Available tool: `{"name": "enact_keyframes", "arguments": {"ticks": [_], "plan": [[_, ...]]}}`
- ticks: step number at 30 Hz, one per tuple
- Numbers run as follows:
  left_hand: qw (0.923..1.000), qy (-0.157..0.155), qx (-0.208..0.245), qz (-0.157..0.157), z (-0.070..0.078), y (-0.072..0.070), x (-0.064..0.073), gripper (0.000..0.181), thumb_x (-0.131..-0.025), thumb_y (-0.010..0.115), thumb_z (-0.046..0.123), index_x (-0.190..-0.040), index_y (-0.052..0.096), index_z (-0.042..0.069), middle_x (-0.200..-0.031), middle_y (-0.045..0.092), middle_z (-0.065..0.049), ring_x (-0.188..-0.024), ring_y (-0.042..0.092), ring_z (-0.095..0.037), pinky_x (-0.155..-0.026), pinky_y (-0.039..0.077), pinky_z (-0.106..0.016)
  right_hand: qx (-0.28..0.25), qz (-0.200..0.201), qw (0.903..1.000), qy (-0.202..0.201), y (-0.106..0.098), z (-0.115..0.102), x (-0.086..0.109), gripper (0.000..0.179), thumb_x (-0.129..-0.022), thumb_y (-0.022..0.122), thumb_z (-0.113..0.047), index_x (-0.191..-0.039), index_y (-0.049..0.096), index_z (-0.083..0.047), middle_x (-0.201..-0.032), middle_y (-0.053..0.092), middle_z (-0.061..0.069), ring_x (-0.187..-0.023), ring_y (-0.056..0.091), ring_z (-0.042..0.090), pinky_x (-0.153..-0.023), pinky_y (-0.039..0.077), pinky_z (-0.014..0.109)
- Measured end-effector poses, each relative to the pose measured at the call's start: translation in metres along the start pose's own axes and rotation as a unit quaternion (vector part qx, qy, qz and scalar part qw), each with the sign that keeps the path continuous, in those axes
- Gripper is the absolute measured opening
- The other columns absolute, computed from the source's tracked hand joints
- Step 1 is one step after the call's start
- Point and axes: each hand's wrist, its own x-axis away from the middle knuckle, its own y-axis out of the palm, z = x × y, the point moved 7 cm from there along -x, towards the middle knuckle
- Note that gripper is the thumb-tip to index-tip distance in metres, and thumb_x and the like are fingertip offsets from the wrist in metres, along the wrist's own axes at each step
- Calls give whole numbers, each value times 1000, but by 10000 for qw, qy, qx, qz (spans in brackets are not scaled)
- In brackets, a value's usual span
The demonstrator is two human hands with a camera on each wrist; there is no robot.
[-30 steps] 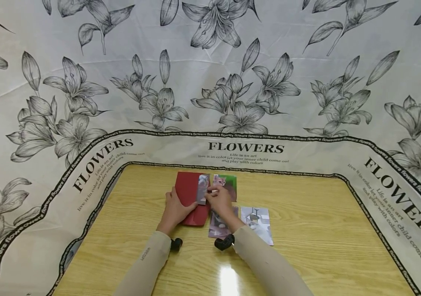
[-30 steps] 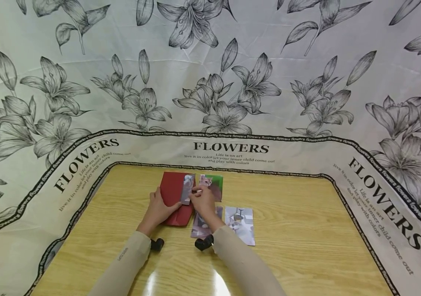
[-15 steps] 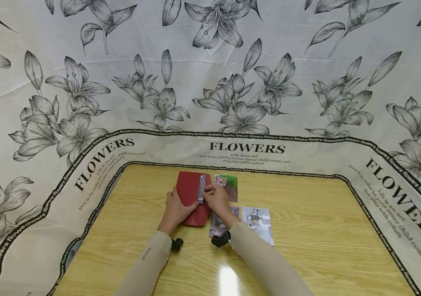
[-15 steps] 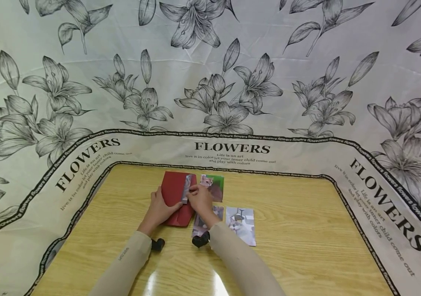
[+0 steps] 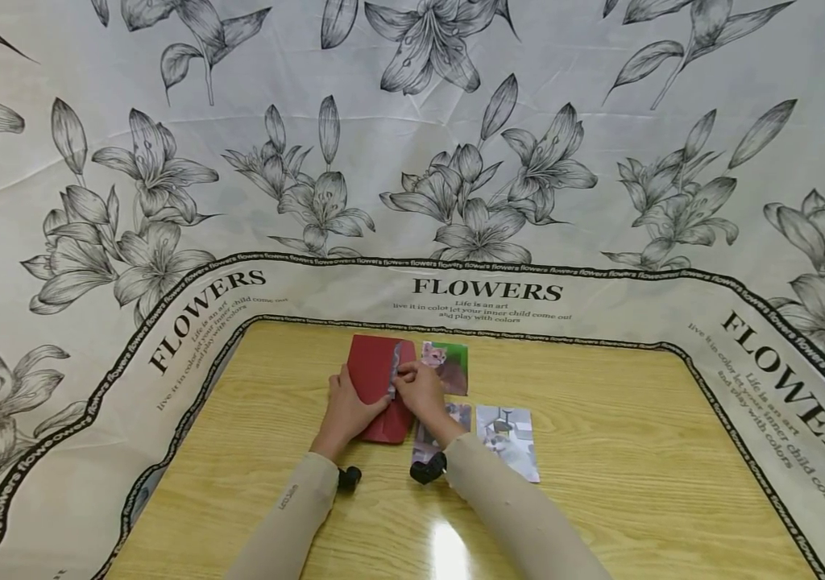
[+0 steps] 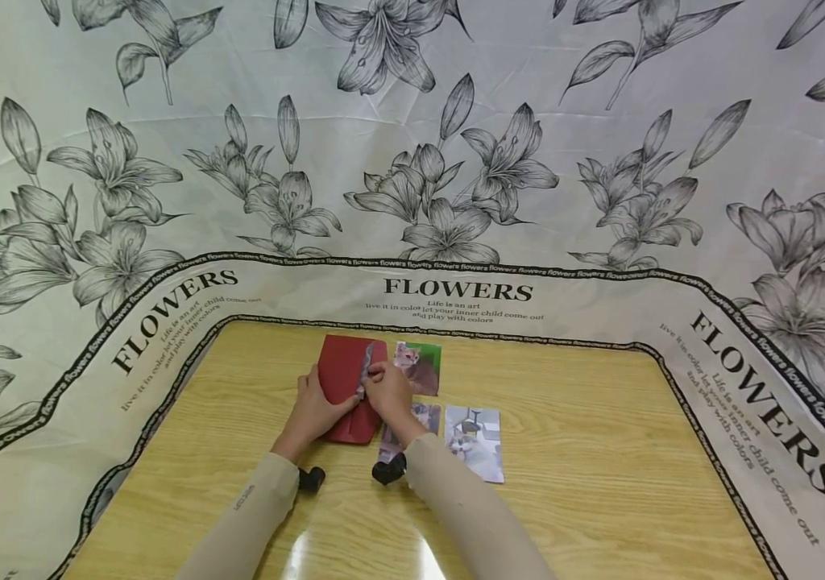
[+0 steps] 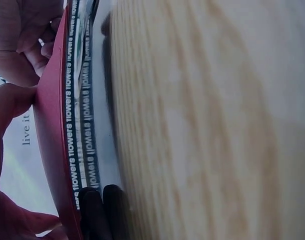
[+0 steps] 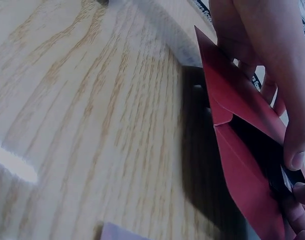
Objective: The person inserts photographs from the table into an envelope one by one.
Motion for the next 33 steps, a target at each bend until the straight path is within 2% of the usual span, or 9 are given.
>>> {"name": "enact_keyframes", "arguments": {"ticks": [4,8,12,20,26,33], "plan": [[10000,-39,9,4,2,0,1,115,-89,86,45,-165,19,-9,-147,37,-35,-124,53,-49,-103,51,-61,-8,21,10000,-56,-1,1,1,21,-98,78,-14,-118,80,-6,-90,78,6,-80,73,20,-72,57,37],[9999,-150,0,-12,2,0,2,117,-89,86,46,-165,18,-10,-149,35,-35,-126,54,-49,-104,51,-61,-240,108,9996,-47,-7,6,2,19,-100,76,-14,-117,79,-5,-94,75,6,-83,70,20,-72,56,35],[9997,-246,26,-27,2,0,1,118,-89,86,47,-166,17,-9,-150,34,-35,-125,55,-49,-104,51,-60,-459,261,9985,-118,-20,14,0,16,-100,75,-13,-113,78,-4,-94,73,8,-84,69,22,-71,56,35],[9992,-388,-25,-134,-2,2,-1,121,-89,85,51,-169,13,-5,-152,34,-33,-124,57,-46,-102,53,-59,-330,448,9984,-71,-51,37,-5,21,-99,73,-12,-117,76,-1,-94,73,11,-87,69,27,-76,56,41],[9991,-390,-53,-139,-2,1,-1,120,-90,84,51,-169,13,-6,-152,34,-33,-123,57,-46,-102,54,-58,123,649,9977,148,-72,53,-5,22,-97,76,-16,-115,75,-4,-95,73,9,-88,68,27,-79,54,43],[9991,-395,-68,-160,-1,2,1,120,-90,84,51,-168,14,-7,-153,33,-34,-124,57,-46,-103,53,-58,739,834,9934,288,-88,66,-5,39,-95,82,-26,-123,71,-1,-105,69,17,-99,61,36,-91,46,53]]}}
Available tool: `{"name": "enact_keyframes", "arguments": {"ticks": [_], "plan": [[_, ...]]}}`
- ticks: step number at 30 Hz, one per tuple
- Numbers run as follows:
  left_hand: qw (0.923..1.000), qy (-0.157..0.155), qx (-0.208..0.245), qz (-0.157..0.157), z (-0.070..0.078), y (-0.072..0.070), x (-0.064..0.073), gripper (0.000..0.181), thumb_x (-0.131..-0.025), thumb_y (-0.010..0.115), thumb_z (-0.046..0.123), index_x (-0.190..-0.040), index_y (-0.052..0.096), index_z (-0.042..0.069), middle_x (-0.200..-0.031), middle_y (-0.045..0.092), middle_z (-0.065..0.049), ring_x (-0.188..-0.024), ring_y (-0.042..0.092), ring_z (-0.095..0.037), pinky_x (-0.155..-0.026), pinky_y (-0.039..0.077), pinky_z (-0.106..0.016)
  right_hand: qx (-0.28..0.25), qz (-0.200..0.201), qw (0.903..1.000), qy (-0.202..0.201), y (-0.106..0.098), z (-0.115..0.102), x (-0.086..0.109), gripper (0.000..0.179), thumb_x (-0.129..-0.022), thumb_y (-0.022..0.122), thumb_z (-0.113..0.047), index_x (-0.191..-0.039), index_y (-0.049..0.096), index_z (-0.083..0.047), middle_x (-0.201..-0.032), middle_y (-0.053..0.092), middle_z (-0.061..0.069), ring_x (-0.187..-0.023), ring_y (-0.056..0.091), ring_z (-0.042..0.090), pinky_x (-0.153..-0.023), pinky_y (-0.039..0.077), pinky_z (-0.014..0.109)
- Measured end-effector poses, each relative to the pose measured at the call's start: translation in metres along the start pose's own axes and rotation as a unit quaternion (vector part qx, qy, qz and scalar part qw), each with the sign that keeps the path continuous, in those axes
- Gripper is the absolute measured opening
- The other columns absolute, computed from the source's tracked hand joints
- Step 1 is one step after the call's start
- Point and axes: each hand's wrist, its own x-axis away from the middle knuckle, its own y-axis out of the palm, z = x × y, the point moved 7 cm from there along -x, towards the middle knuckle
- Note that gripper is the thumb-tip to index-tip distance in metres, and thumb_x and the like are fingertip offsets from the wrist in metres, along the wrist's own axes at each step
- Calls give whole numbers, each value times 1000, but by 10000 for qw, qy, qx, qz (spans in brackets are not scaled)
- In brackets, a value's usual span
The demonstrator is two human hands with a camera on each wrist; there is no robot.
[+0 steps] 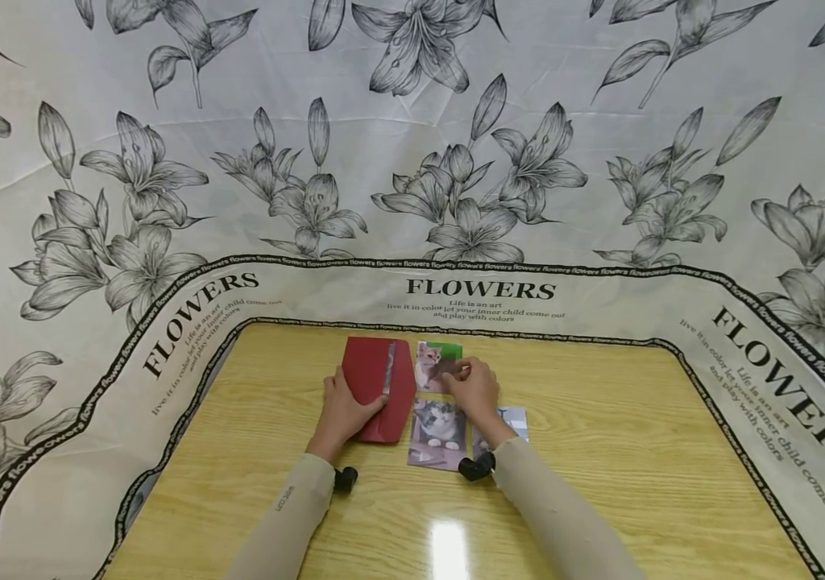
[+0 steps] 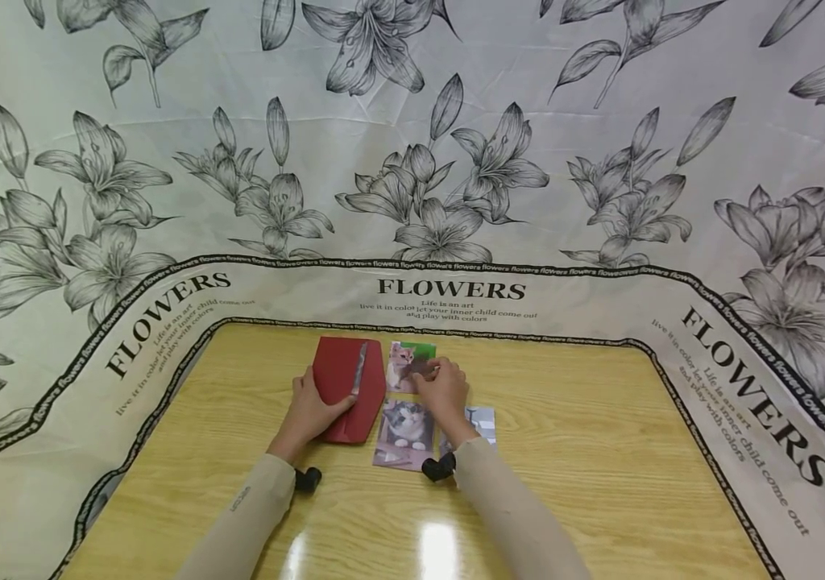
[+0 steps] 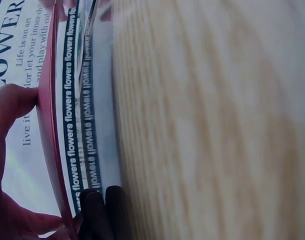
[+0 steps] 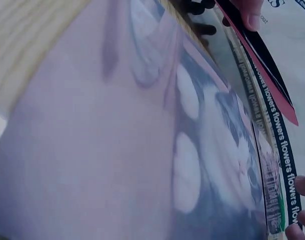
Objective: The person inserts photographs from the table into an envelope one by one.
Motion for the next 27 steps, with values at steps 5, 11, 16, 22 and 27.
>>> {"name": "enact_keyframes", "arguments": {"ticks": [5,11,16,22,27], "plan": [[10000,14,-6,32,0,0,0,120,-89,85,51,-168,15,-7,-151,34,-34,-123,57,-47,-102,53,-58,327,8,9994,82,-3,9,-1,52,-93,85,-31,-128,66,2,-112,67,22,-104,59,39,-95,42,55],[10000,2,-28,36,0,0,0,120,-89,84,51,-168,15,-7,-151,34,-34,-123,57,-46,-103,53,-58,422,-72,9989,167,-5,15,0,57,-92,86,-37,-127,63,2,-114,65,22,-107,58,41,-100,40,58],[10000,-1,-17,18,-1,0,0,120,-89,84,52,-168,15,-6,-150,35,-33,-122,58,-45,-102,53,-58,492,-198,9983,261,-3,16,1,61,-90,87,-42,-125,64,2,-119,61,23,-112,55,42,-104,37,59],[10000,8,25,44,0,0,1,119,-89,85,51,-168,16,-5,-147,37,-32,-119,59,-44,-101,54,-58,665,-244,9966,409,1,14,1,70,-86,89,-49,-125,63,3,-124,59,24,-117,52,43,-109,34,62],[10000,-19,32,13,-1,0,0,119,-89,85,51,-168,15,-5,-150,35,-32,-122,58,-45,-103,53,-58,975,-320,9938,433,5,11,0,72,-85,88,-55,-121,61,1,-125,56,24,-118,50,42,-109,34,63]]}}
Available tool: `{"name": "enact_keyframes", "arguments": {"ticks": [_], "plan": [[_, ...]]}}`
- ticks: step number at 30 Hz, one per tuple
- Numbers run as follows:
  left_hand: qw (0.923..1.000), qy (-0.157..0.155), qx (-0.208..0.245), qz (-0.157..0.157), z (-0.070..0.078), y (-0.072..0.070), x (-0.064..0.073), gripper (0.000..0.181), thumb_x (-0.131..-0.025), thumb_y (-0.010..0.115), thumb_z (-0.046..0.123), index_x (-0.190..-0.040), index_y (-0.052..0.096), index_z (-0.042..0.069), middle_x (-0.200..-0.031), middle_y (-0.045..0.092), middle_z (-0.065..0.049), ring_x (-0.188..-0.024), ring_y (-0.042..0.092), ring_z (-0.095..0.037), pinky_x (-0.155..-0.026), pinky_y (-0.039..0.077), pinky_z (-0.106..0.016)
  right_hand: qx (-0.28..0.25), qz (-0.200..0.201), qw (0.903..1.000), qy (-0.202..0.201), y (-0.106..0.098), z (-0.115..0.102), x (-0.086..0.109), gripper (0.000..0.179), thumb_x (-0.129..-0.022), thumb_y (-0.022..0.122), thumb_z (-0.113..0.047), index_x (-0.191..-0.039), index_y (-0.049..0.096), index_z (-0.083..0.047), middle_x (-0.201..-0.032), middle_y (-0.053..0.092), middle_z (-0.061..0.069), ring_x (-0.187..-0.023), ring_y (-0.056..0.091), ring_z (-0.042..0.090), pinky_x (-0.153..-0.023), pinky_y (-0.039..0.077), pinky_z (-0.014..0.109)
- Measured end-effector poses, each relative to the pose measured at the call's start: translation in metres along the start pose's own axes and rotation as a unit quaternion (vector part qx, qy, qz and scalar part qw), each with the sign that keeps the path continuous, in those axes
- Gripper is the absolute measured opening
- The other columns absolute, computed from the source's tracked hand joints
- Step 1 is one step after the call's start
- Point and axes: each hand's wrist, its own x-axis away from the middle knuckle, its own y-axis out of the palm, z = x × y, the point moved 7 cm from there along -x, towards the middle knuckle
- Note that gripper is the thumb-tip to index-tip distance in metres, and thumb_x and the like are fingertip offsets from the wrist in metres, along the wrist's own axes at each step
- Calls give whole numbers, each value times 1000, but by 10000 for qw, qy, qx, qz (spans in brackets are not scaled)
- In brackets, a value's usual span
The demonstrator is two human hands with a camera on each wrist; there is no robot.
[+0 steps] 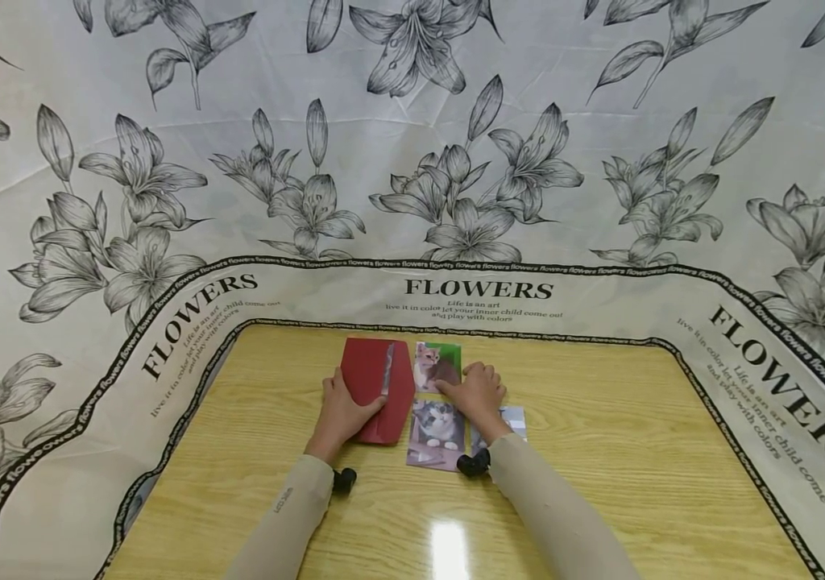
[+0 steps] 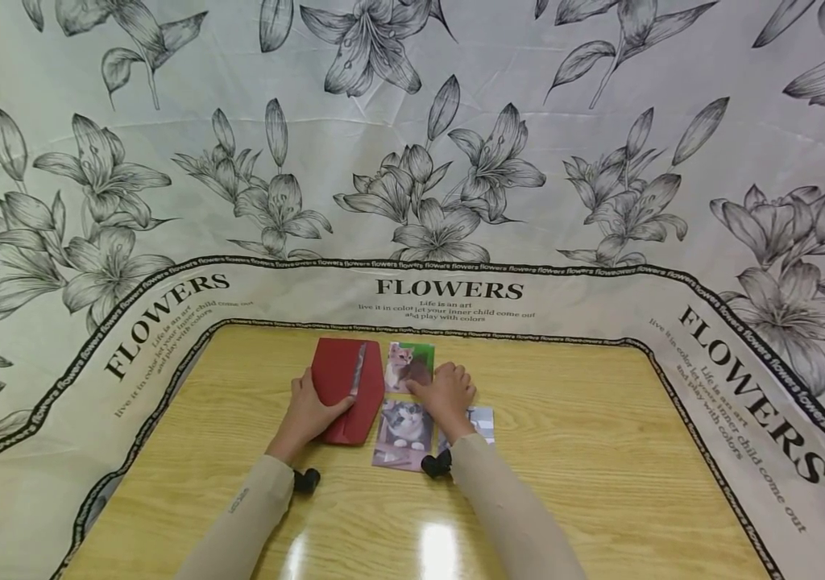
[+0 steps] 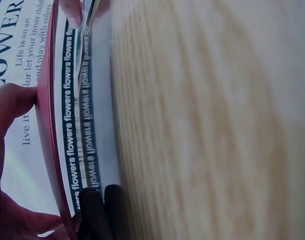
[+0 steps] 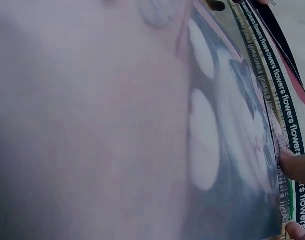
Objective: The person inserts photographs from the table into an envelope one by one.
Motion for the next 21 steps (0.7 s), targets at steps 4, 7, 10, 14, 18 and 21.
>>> {"name": "enact_keyframes", "arguments": {"ticks": [4,7,10,14,18,21], "plan": [[10000,15,35,-43,0,1,0,120,-89,84,52,-169,14,-5,-151,35,-33,-122,58,-44,-102,53,-58,122,-7,9999,-24,1,-2,0,66,-85,88,-56,-110,60,-2,-121,56,22,-113,50,40,-106,35,62],[10000,10,3,-48,-1,2,0,120,-90,84,52,-169,14,-5,-151,35,-32,-121,59,-44,-102,54,-58,154,-6,9999,-20,1,-2,-1,62,-84,89,-56,-100,59,-4,-117,56,20,-109,49,39,-104,36,61],[10000,-10,-7,-57,-2,2,-1,120,-90,84,52,-169,13,-4,-153,34,-33,-123,58,-45,-103,53,-58,176,15,9998,-11,3,-2,-2,61,-84,89,-56,-98,58,-5,-116,55,20,-108,49,38,-104,36,61],[10000,-5,4,-46,-2,1,-1,120,-89,85,51,-169,14,-5,-153,33,-33,-123,58,-46,-103,53,-58,80,47,10000,25,3,-1,-2,63,-83,90,-54,-105,56,-5,-112,55,17,-106,50,37,-104,37,59],[10000,19,10,-24,-2,2,-1,120,-90,85,50,-169,14,-5,-152,34,-33,-122,58,-46,-102,53,-58,-100,56,9999,61,2,-2,-1,63,-82,93,-48,-109,54,-6,-103,60,14,-99,57,36,-102,39,56],[10000,67,-3,22,-2,2,-1,119,-89,85,49,-168,14,-6,-150,35,-33,-121,59,-45,-102,54,-58,-184,5,9998,46,-1,-2,-2,59,-85,92,-41,-112,53,-6,-98,64,14,-93,62,36,-98,41,56]]}}
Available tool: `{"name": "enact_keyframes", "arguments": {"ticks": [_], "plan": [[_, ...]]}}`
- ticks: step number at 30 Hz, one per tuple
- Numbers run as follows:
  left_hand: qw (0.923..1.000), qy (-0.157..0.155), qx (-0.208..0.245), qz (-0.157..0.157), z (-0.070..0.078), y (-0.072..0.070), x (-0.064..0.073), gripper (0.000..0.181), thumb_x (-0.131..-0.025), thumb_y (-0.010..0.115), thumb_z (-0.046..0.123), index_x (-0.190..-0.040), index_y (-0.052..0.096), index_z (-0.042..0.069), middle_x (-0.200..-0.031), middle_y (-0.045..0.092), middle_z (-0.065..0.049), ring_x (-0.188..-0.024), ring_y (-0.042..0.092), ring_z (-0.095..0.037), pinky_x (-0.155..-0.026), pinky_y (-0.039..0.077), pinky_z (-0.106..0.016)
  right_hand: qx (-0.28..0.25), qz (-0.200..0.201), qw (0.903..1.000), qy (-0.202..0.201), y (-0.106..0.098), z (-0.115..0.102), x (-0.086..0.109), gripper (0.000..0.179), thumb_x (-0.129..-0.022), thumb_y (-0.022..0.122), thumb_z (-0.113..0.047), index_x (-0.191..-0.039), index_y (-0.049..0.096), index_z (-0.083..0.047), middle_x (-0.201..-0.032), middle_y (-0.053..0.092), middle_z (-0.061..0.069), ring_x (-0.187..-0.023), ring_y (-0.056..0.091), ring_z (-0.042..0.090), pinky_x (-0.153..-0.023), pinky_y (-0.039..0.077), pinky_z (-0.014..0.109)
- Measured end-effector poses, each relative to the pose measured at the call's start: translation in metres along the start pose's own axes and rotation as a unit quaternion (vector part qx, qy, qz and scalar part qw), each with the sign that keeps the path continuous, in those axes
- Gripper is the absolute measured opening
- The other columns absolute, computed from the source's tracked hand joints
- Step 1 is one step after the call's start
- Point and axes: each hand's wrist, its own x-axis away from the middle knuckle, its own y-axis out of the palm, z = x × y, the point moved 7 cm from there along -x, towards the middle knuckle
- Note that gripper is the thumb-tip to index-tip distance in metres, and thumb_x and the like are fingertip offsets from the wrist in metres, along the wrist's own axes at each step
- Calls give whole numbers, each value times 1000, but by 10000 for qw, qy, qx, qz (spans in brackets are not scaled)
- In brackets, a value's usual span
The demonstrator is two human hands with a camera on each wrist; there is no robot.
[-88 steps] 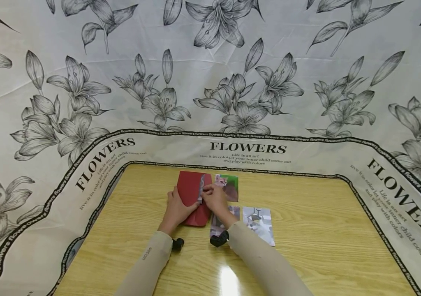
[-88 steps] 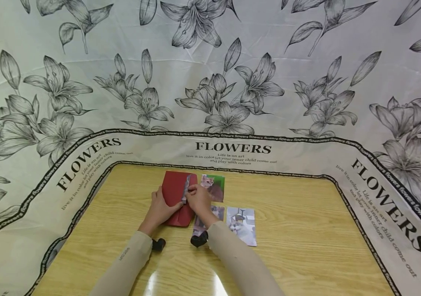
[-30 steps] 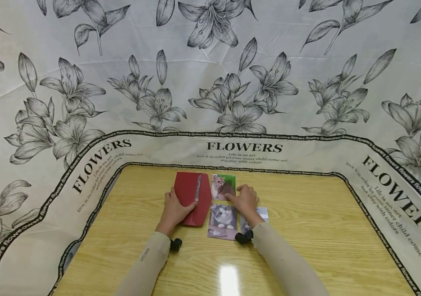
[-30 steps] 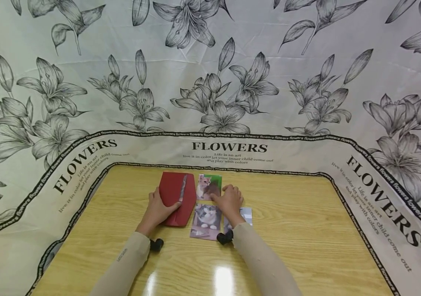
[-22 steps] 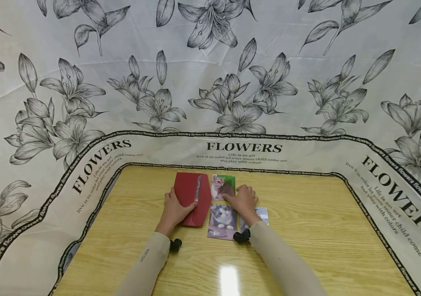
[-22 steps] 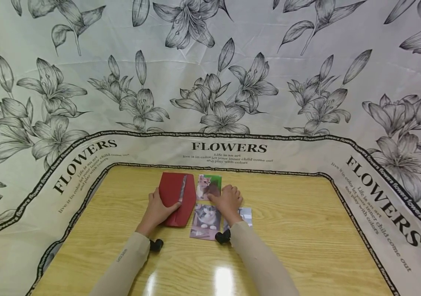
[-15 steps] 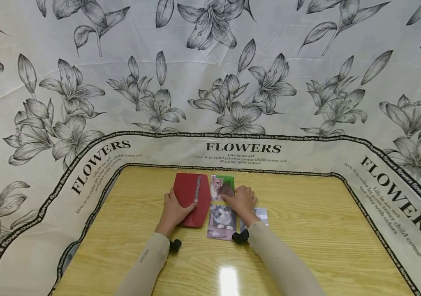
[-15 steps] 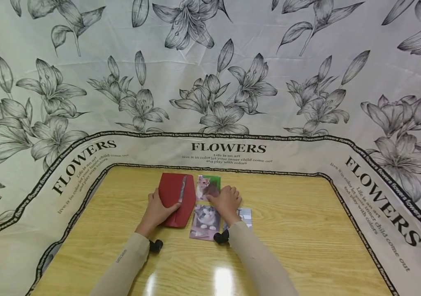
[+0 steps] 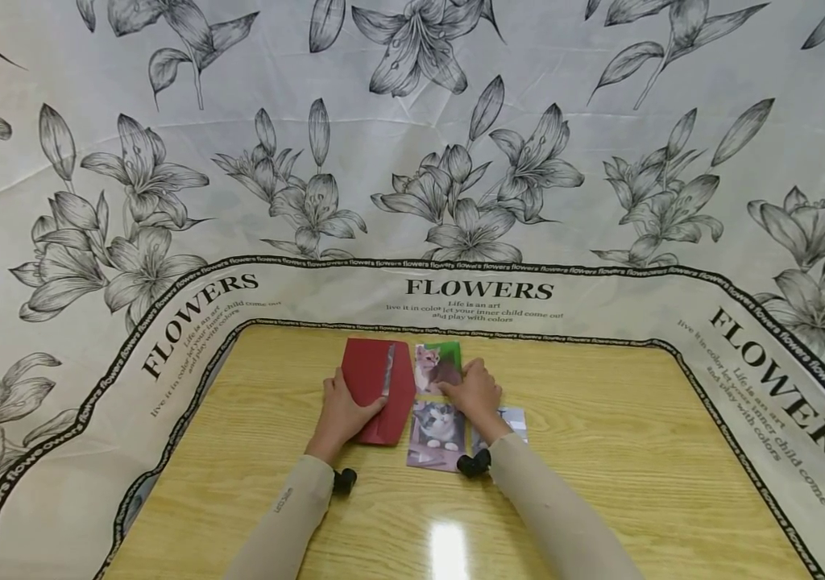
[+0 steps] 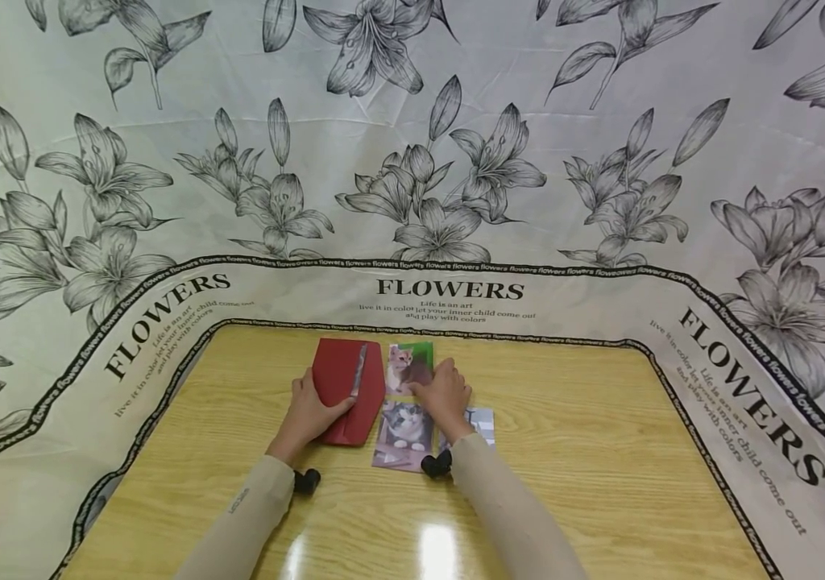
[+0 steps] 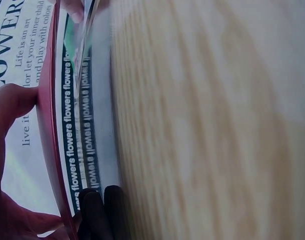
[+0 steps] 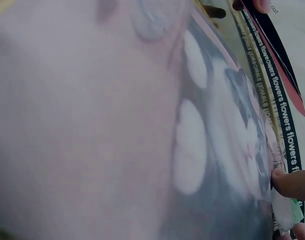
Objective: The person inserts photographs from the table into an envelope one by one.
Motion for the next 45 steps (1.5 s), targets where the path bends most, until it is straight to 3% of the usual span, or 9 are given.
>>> {"name": "enact_keyframes", "arguments": {"ticks": [8,14,19,24,30,33,37,41,45], "plan": [[10000,-44,-44,-31,-1,0,-1,120,-89,85,50,-168,14,-6,-152,34,-33,-124,58,-46,-103,53,-58,-43,-259,9996,32,-8,5,-6,41,-98,76,-27,-126,57,-3,-108,74,17,-84,69,33,-78,53,50],[10000,-43,-75,-32,-2,0,-2,121,-89,84,51,-168,14,-7,-152,34,-34,-123,58,-46,-103,53,-58,-433,-456,9979,125,-11,12,-10,37,-102,68,-23,-131,64,-2,-125,73,20,-102,70,37,-87,55,52],[10000,-35,-38,-32,-2,1,-1,121,-89,85,52,-168,14,-7,-150,35,-33,-122,58,-45,-103,53,-58,-942,-477,9942,200,-12,17,-13,33,-100,71,-18,-127,71,1,-119,77,21,-100,72,33,-83,55,44],[10000,-74,-6,-35,-2,1,0,121,-89,85,51,-168,14,-6,-151,35,-33,-122,58,-45,-103,53,-57,-1563,-407,9865,277,-15,19,-16,32,-99,73,-14,-126,71,3,-113,78,22,-79,68,21,-65,49,30],[10000,40,-34,50,3,-2,1,119,-88,86,49,-167,17,-7,-147,37,-34,-119,59,-45,-102,53,-58,-2052,-189,9782,241,-24,15,-17,31,-100,73,-15,-127,71,0,-97,80,14,-67,59,10,-59,42,27],[9999,59,-66,60,3,-2,2,118,-88,86,50,-167,18,-7,-145,38,-33,-117,59,-45,-102,53,-57,-2312,-83,9726,223,-29,11,-15,29,-100,75,-13,-126,72,-1,-88,79,7,-66,60,12,-57,42,25],[9999,56,-105,57,2,-2,1,118,-88,86,51,-166,18,-7,-144,38,-32,-117,59,-44,-102,53,-57,-2703,-34,9627,141,-32,5,-10,27,-100,75,-10,-125,71,0,-80,75,1,-73,68,33,-51,41,22],[9999,57,-101,73,1,-2,0,118,-88,86,51,-166,19,-7,-144,39,-32,-117,59,-43,-102,54,-57,-2982,-106,9544,54,-32,-2,-4,27,-101,75,-10,-126,71,-1,-79,73,-1,-88,66,50,-50,37,23],[9999,49,-106,56,2,-1,0,118,-88,86,51,-166,19,-7,-143,39,-32,-117,59,-43,-101,54,-56,-3123,-125,9499,-96,-31,-8,2,26,-100,76,-8,-124,72,0,-80,75,5,-72,64,35,-51,37,22]]}}
